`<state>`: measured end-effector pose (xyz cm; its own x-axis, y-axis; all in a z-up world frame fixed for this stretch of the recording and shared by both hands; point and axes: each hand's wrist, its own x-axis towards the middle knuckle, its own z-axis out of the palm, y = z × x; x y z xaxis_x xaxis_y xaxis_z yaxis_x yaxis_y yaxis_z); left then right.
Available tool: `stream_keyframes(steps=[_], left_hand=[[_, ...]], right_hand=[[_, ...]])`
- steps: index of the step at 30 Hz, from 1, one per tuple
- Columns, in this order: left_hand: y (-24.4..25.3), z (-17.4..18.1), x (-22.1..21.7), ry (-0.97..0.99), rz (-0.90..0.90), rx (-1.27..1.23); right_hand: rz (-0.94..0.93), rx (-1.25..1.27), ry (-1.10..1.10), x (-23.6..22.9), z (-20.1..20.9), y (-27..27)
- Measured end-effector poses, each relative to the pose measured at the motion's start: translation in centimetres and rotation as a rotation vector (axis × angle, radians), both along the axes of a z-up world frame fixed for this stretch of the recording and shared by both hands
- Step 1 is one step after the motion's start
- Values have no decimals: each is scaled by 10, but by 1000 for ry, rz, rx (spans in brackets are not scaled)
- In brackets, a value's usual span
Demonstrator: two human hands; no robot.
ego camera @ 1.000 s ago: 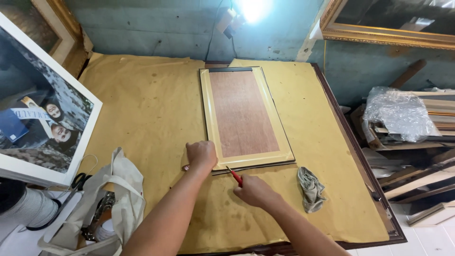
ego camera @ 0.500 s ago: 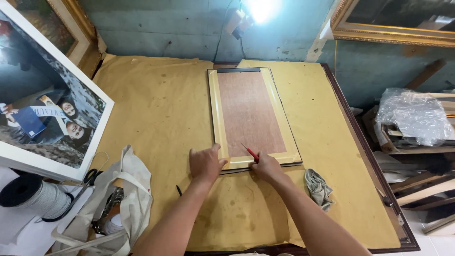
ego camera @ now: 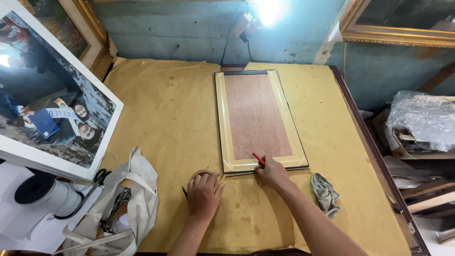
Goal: Applying adhesive tape to the back of a picture frame and trimming it with a utility knife to secure the backing.
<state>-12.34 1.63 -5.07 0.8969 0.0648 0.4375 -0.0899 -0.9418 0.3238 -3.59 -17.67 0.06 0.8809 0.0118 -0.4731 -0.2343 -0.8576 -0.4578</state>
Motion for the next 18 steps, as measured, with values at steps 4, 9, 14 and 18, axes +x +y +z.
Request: stream_keyframes(steps=[4, 9, 14, 18], left_hand=[[0, 18, -15, -12, 42, 35], [-1, 26, -22, 28, 164, -22], [3, 15, -16, 15, 110, 24], [1, 14, -14, -34, 109, 90]], right_hand=[[-99, 166, -65, -23, -6, -8], [146, 299, -320, -48, -31, -25], [112, 266, -69, -60, -15, -24], [110, 268, -112, -64, -10, -24]])
